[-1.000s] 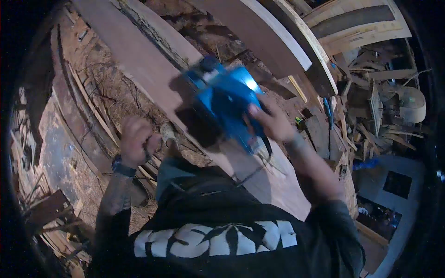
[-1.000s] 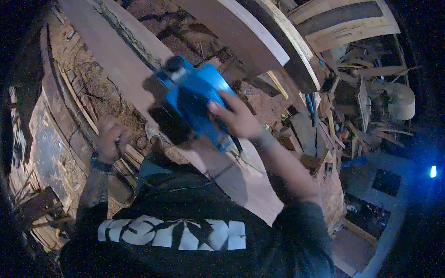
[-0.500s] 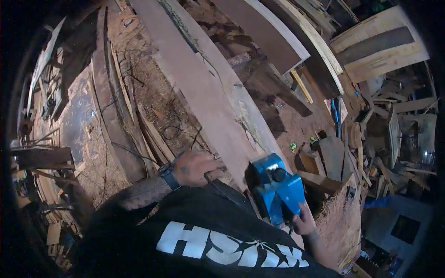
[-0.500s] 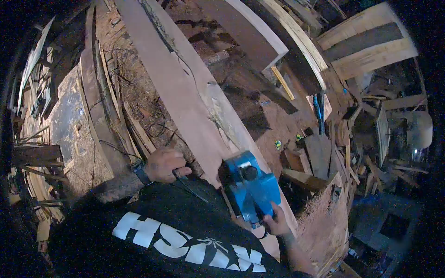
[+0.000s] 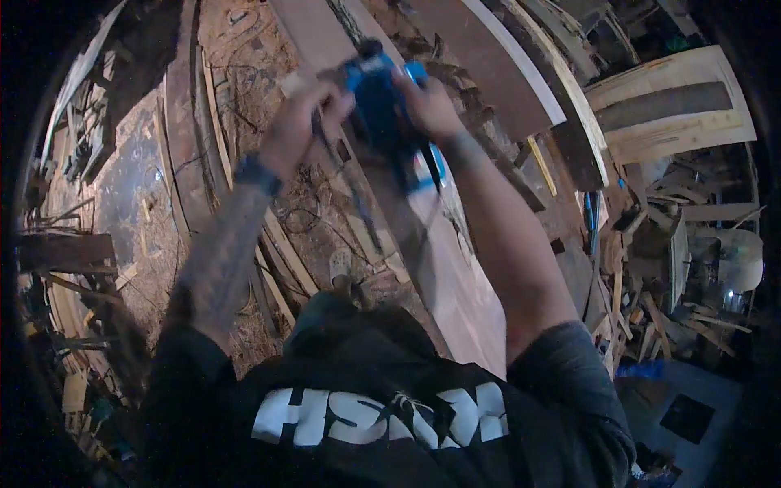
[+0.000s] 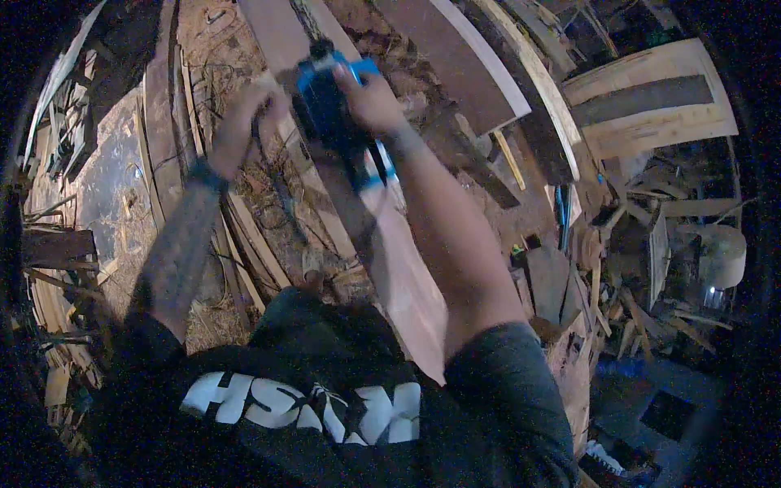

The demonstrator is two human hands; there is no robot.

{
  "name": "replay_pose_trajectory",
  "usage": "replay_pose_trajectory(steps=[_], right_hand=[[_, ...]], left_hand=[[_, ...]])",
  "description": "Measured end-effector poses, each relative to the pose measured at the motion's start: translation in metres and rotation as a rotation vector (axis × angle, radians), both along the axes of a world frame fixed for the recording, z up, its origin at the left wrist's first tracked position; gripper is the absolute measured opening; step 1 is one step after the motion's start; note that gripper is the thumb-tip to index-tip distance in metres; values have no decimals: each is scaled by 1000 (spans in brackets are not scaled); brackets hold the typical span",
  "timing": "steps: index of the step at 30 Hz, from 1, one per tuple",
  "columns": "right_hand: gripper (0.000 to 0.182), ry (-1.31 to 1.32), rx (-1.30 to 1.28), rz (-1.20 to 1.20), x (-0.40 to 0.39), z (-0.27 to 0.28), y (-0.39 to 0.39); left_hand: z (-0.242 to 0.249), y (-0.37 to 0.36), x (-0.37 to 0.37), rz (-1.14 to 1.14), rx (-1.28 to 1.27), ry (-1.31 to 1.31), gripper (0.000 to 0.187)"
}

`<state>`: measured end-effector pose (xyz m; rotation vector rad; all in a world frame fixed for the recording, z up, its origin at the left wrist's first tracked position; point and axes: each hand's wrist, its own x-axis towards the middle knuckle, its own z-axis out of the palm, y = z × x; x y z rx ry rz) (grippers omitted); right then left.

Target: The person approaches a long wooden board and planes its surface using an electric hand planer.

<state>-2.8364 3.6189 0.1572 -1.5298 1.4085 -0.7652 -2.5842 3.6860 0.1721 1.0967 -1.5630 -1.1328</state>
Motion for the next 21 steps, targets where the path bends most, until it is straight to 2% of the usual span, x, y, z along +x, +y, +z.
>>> replay_pose_trajectory(steps=[2,4,5,7,8,9,11,12,13,15,16,17,18,19,21], right_hand=[[75,21,-116,24,15,-16,-43],[77,50,-129,57,17,-26,-57],[77,84,-132,24,11,-24,-40],[77,159,-146,-34,-6,-9,17],[73,109,-111,11,-24,-6,50],[69,60,-74,59,-49,-3,87],[58,135,157,41,-95,26,174],[48,65,184,43,-124,21,215],[37,-5,212,44,-152,16,257],[25,-55,343,-19,-210,21,344],[24,-189,431,-50,-235,27,386],[23,-12,311,-75,-266,13,431],[31,-91,417,-3,-297,18,470],[37,-132,467,-25,-321,18,508],[47,138,208,-22,-340,16,558]], left_hand=[[9,-39,-14,208,-442,-450,27],[6,-70,-19,202,-470,-589,26],[5,-81,-21,197,-483,-659,27],[-27,-100,-35,168,-796,-843,30],[-39,-99,-42,159,-950,-930,32],[-26,-70,-68,116,-617,-906,41],[-14,-7,-126,-51,-430,-1011,42],[-60,7,-145,-105,-610,-927,40],[-53,46,-178,-286,-421,-894,43],[-47,124,-234,-314,-417,-818,45],[-51,152,-252,-429,-473,-655,38],[-63,179,-281,-535,-437,-605,30],[-89,195,-301,-760,-544,171,22],[-67,221,-320,-772,-649,-268,15],[-56,250,-342,-908,-531,-290,14]])
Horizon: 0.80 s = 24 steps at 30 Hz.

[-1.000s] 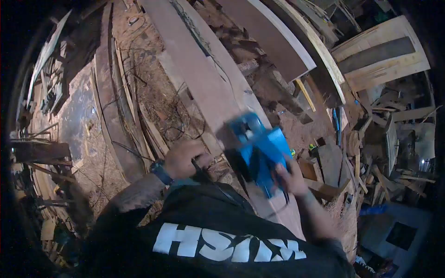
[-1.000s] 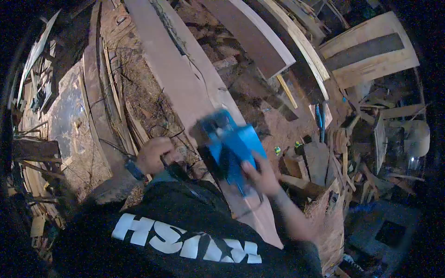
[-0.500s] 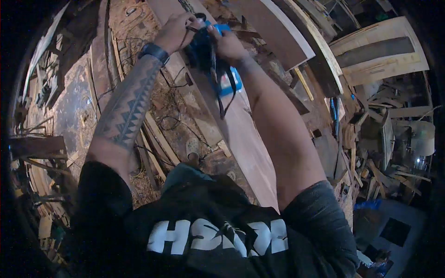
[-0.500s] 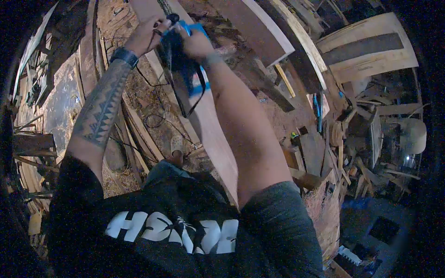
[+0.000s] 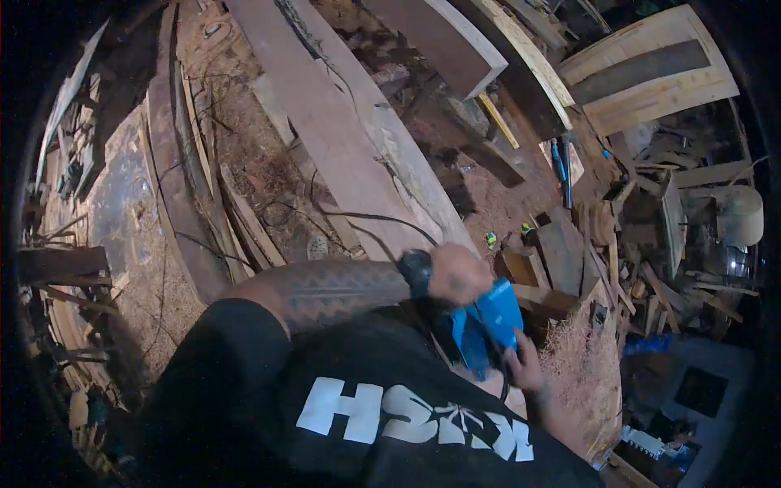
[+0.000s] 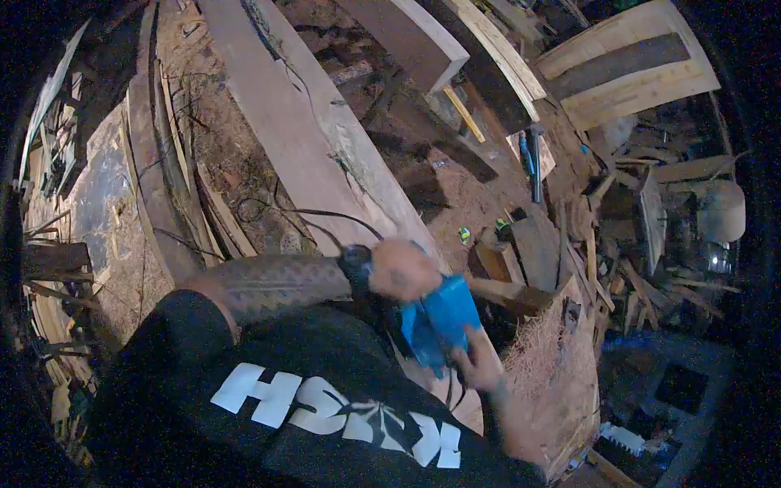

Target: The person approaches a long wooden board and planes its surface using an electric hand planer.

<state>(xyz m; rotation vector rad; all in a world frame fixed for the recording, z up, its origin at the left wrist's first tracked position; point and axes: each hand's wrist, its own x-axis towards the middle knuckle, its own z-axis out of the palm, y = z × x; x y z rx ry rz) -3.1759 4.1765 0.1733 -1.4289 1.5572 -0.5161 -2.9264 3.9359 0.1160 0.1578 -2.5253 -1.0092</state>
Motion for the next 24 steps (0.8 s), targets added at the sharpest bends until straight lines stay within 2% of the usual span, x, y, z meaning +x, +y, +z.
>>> replay_pose_trajectory(steps=[1,3,5,7,8,9,10,12,13,15,17,21,23,24], right_hand=[[53,149,-120,4,1,9,16],[54,65,-6,-28,7,12,18],[51,39,62,-69,15,1,8],[49,13,22,-47,70,24,-71],[49,-31,109,-47,85,25,-105],[49,-9,67,45,101,26,-145],[50,-7,-27,52,115,3,-179],[54,-72,-62,28,164,2,-243],[56,-138,-1,-1,195,24,-274],[49,-146,-224,31,231,-4,-340],[49,-234,-75,-9,267,-2,-396],[46,-251,-196,28,320,-18,-506],[34,-67,-519,145,338,-39,-557],[36,374,-815,340,349,-18,-559]], left_hand=[[13,7,-6,-38,16,-73,16],[35,13,-8,-99,-73,-297,26],[35,7,19,137,-89,-144,40],[30,0,58,430,-162,-33,53],[27,-3,79,609,-227,4,60],[29,-10,104,716,-115,-67,59],[32,-16,130,822,1,-135,59],[19,-37,181,1008,-345,0,53],[22,-37,208,1052,-111,-54,48],[31,-28,243,1134,97,-100,40],[35,-15,266,1231,39,-87,36],[19,-1,295,1160,118,-110,30],[-7,8,301,1067,245,-119,25],[-22,12,302,1005,263,-129,23]])
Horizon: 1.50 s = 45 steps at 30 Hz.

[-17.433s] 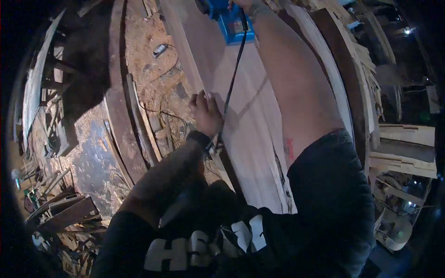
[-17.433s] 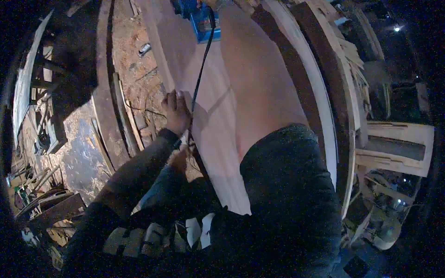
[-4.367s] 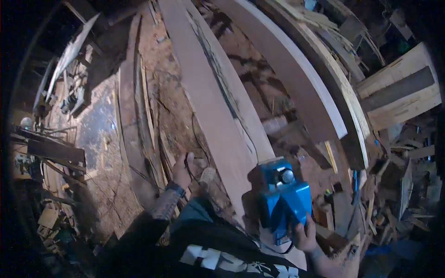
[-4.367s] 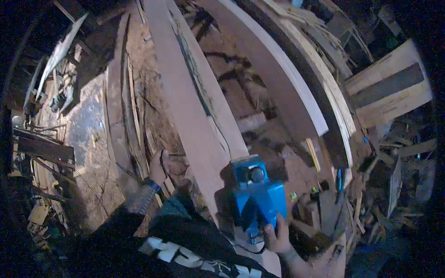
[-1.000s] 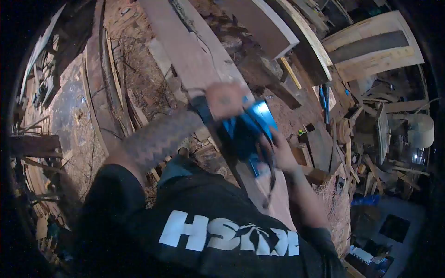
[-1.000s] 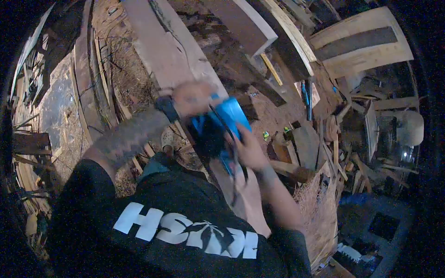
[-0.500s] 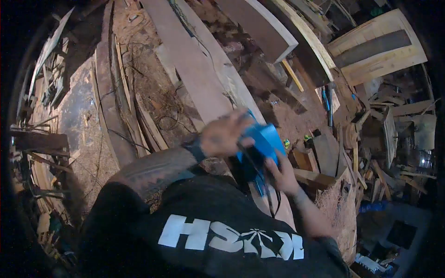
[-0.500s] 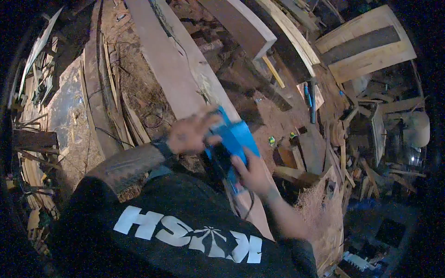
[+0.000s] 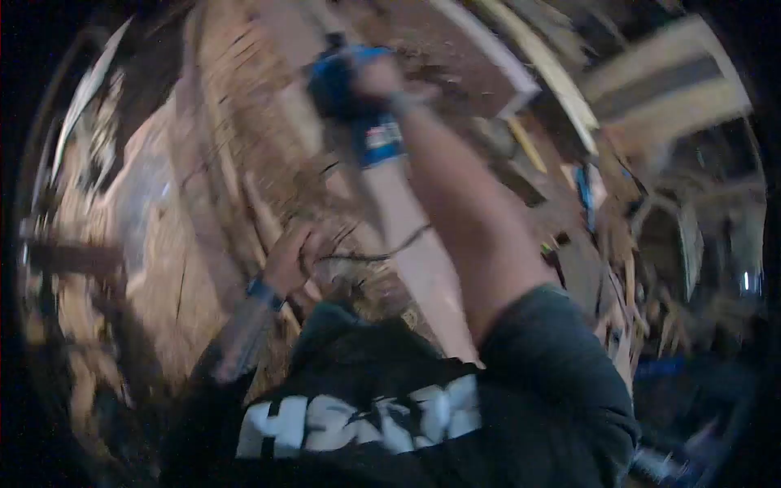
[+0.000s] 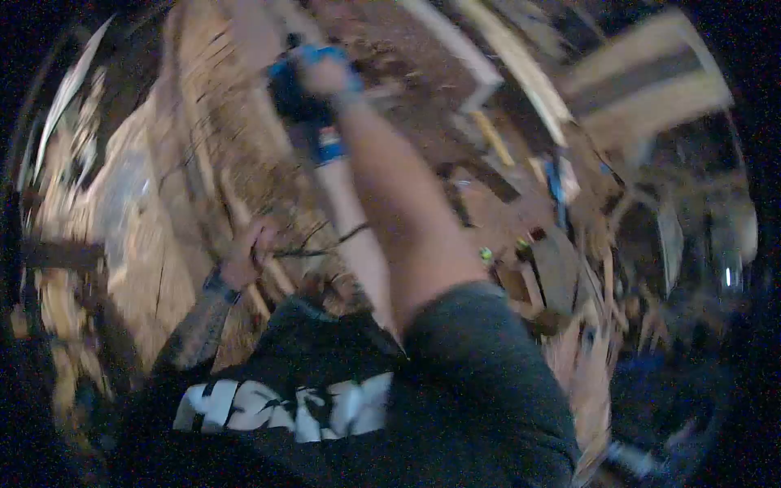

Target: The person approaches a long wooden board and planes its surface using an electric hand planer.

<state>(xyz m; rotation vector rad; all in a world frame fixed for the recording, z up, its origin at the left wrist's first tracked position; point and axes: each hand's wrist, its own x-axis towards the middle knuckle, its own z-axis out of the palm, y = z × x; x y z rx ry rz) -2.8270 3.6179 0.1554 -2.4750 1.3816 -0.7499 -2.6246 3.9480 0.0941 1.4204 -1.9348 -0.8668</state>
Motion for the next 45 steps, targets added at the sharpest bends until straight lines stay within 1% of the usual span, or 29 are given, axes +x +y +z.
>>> replay_pose_trajectory(steps=[1,2,3,5,6,7,8,10,11,13,16,17,19,21,23,24,26,28,29,30,32,34,35,36,38,40,41,42,45], right_hand=[[33,-33,73,-5,-14,36,16],[31,-198,260,-25,-32,65,47],[31,-283,355,-47,-53,98,83],[35,-400,476,-147,-86,137,168],[27,-423,315,-147,-92,106,184],[20,-703,533,-218,-97,82,207],[16,-1021,728,-230,-102,63,226],[53,-406,507,-269,-154,59,314],[58,-455,593,-248,-178,66,350],[59,-420,612,-220,-227,23,418],[55,-413,700,-341,-294,46,559],[53,-422,746,-379,-307,50,598],[51,-469,730,-427,-321,34,660],[51,-498,726,-404,-329,35,677],[51,-523,742,-393,-321,46,672],[51,-527,747,-377,-316,50,657],[53,-528,780,-352,-300,52,610],[55,-447,795,-419,-283,46,561],[55,-402,814,-387,-266,37,526],[54,-403,648,-380,-249,30,500],[48,-388,1060,-518,-213,81,423],[37,-620,889,-297,-182,32,362],[38,-613,877,-385,-152,41,332],[39,-634,929,-317,-126,59,298],[40,-662,828,-241,-78,22,221],[40,-654,800,-234,-26,27,157],[40,-619,741,-217,-9,12,120],[41,-584,682,-203,9,-2,83],[46,-523,580,-190,62,-10,-14]], left_hand=[[-3,-5,-8,-80,-4,-13,22],[-4,-13,-23,-148,-11,-23,22],[-2,-24,-36,-206,-10,-47,23],[-2,-45,-86,-330,-6,-66,23],[-4,-55,-113,-402,-4,-78,23],[-3,-60,-145,-474,-8,-75,23],[-5,-62,-169,-552,-9,-83,23],[-6,-55,-214,-700,-3,-107,23],[-7,-47,-236,-779,4,-109,23],[-14,-27,-270,-929,35,-125,24],[-27,11,-308,-1125,104,-161,24],[-35,21,-314,-1165,140,-184,25],[-49,33,-310,-1196,211,-234,25],[-68,39,-290,-1164,275,-305,26],[-90,44,-260,-1109,336,-386,27],[-95,44,-242,-1065,357,-419,27],[-119,36,-198,-992,391,-476,28],[-136,24,-147,-907,389,-526,28],[-142,22,-118,-871,383,-549,29],[-146,24,-91,-839,367,-582,29],[-153,30,-47,-815,352,-640,30],[-154,38,-13,-758,384,-683,31],[-151,40,1,-724,399,-700,31],[-146,40,11,-694,412,-715,32],[-142,28,35,-613,386,-687,33],[-145,25,65,-508,230,-558,34],[-149,26,84,-458,150,-496,34],[-176,34,106,-401,127,-420,37],[-178,28,132,-318,576,-744,41]])
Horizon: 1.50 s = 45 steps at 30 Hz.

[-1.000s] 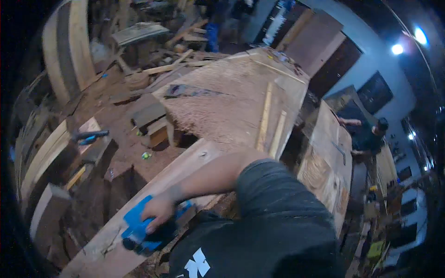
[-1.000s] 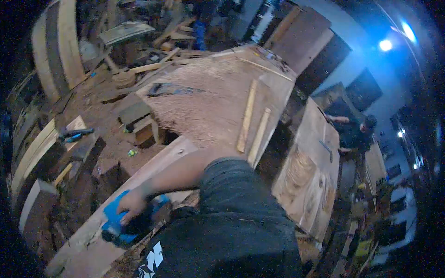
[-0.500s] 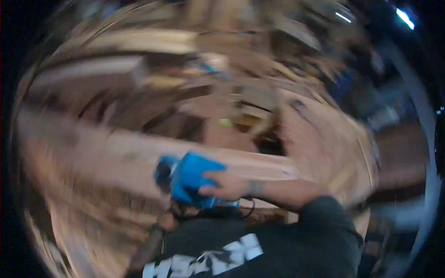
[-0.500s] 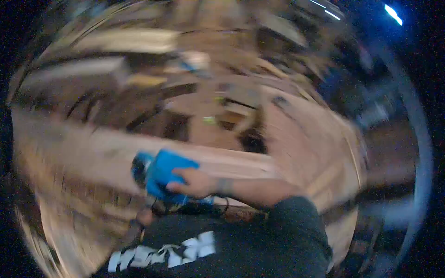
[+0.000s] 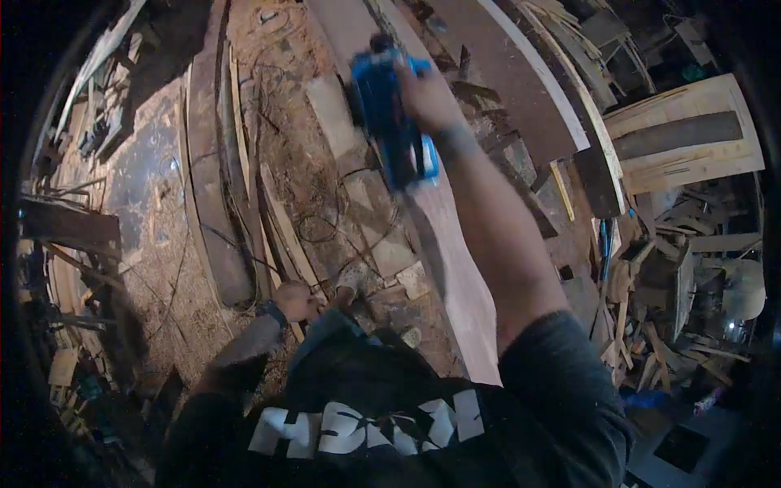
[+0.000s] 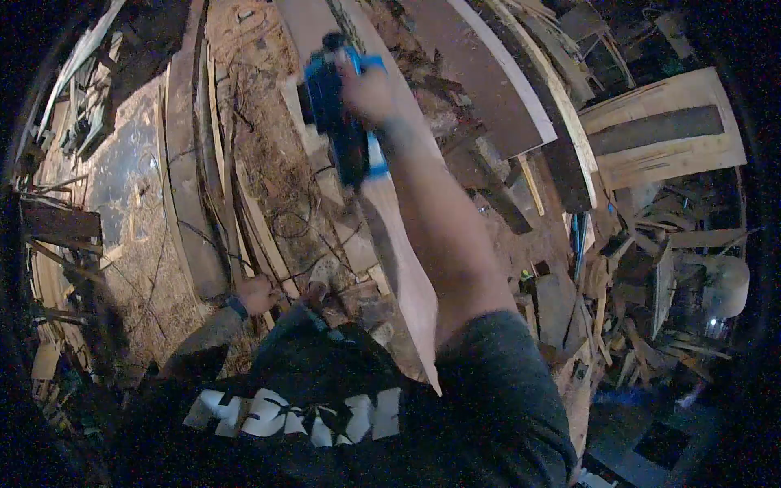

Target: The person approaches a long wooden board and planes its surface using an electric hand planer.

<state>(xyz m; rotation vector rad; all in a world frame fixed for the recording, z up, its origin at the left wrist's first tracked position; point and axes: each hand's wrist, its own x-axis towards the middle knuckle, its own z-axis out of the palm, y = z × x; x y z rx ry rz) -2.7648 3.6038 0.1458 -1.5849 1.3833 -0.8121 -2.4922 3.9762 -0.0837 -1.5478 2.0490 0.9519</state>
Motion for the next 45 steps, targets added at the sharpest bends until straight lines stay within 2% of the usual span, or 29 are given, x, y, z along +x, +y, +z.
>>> replay_pose_trajectory(steps=[3,5,6,8,10,12,14,16,17,18,20,21,22,23,26,28,30,31,32,34,36,38,40,42,45], right_hand=[[52,48,-32,15,45,7,-87],[57,101,-21,7,62,13,-119],[65,221,-31,-24,65,22,-120],[55,0,-89,65,48,-26,-123],[55,-12,-113,100,21,-35,-89],[51,89,-61,68,-20,-9,14],[45,100,38,23,-64,16,122],[44,87,186,24,-110,44,225],[40,72,319,-12,-137,43,271],[40,-2,286,6,-172,26,320],[48,29,320,34,-231,25,418],[57,94,414,13,-253,37,464],[64,215,251,83,-277,41,504],[64,234,198,68,-290,48,541],[64,210,228,55,-315,55,598],[64,191,242,52,-316,46,604],[64,195,177,54,-309,25,577],[64,122,273,37,-299,23,554],[63,49,368,21,-277,28,519],[51,-27,401,-37,-234,38,449],[42,-108,393,-24,-192,44,378],[40,-148,310,-56,-160,27,316],[47,10,182,-68,-126,16,251],[55,-29,157,-38,-86,28,196],[62,101,1,-44,-36,26,113]], left_hand=[[28,-14,12,197,-121,241,45],[15,-23,18,173,-82,172,45],[12,-25,20,160,-66,138,45],[17,-23,13,205,-68,141,43],[15,-17,3,199,-51,122,39],[2,0,-7,145,-80,147,35],[-42,28,-12,45,-156,214,32],[-97,45,-18,-254,-117,185,32],[-127,51,-25,-404,-99,169,32],[-158,57,-38,-449,-70,194,33],[-204,65,-60,-545,-8,245,35],[-57,38,-102,-343,118,36,31],[-52,40,-125,-366,99,101,32],[-52,42,-143,-384,77,162,33],[-65,63,-170,-426,27,347,41],[-72,76,-176,-444,5,448,44],[-81,83,-164,-415,-1,464,44],[-86,86,-154,-393,9,434,44],[-89,87,-142,-368,19,404,44],[-94,86,-111,-306,15,332,43],[-98,85,-78,-223,-2,270,43],[-101,84,-48,-120,-47,235,43],[-117,88,-20,8,-131,305,42],[-130,90,0,119,-214,414,42],[-70,69,-6,143,-196,203,38]])
